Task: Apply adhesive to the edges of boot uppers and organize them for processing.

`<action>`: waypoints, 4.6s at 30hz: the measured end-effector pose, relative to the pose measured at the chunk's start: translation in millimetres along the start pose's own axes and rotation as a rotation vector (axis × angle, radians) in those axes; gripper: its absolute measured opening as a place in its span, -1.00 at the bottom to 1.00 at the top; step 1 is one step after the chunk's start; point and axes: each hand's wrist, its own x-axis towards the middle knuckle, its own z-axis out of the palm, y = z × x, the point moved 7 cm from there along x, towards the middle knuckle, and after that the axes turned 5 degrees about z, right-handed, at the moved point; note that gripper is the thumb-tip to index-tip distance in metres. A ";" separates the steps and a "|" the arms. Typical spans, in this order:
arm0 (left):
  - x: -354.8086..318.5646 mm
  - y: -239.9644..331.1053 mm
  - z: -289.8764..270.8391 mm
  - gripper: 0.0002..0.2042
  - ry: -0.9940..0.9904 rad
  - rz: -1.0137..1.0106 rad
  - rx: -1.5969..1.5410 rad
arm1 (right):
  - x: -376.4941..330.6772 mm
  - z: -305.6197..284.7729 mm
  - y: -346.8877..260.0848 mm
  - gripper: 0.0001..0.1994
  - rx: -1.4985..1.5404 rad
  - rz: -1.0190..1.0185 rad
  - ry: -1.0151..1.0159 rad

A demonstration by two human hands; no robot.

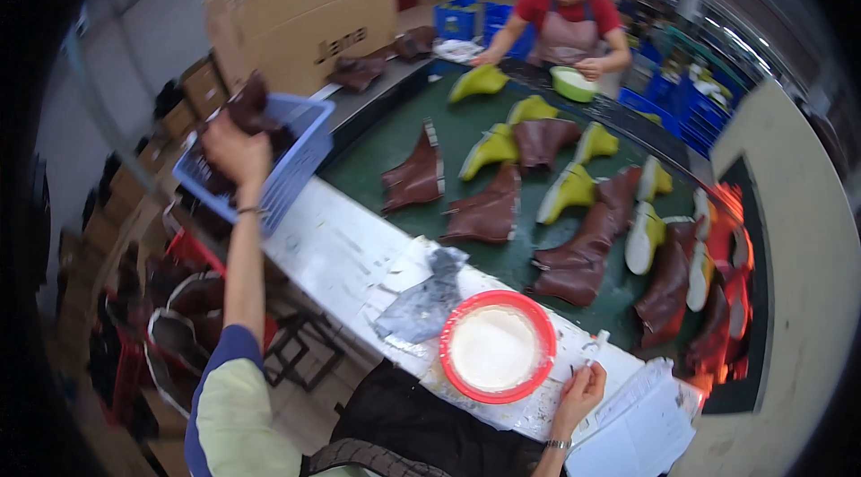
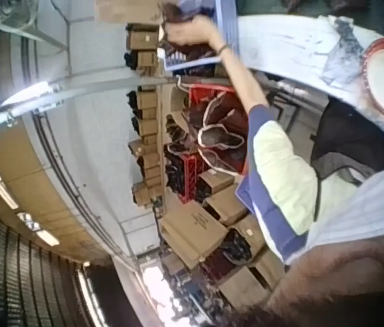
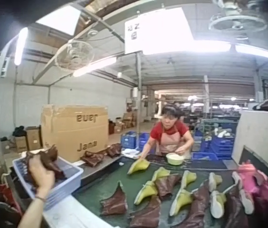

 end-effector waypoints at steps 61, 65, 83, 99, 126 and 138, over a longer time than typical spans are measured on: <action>-197.4 175.9 -80.8 0.00 -1.388 0.029 -0.781 | -62.8 129.1 -122.3 -0.89 -1.224 -0.796 -0.425; -161.4 157.1 -83.1 -0.26 -1.151 -0.121 -0.840 | -70.5 121.8 -133.6 -0.93 -1.318 -0.829 -0.409; -108.9 193.9 -205.7 -0.74 -1.718 -0.526 -1.630 | -64.2 58.1 -142.8 -0.92 -0.805 -0.539 -0.258; -102.3 204.2 -225.5 -0.76 -1.543 -0.479 -1.766 | -104.5 133.6 -193.2 -0.81 -0.419 -0.755 -0.420; -174.4 143.5 -185.7 0.04 -1.028 0.231 -1.183 | -70.3 100.0 -140.1 -0.86 -0.833 -0.428 -0.358; -135.8 177.6 -270.9 -0.02 -0.861 0.464 -1.586 | -74.2 137.7 -172.9 -0.86 -0.441 -0.601 -0.407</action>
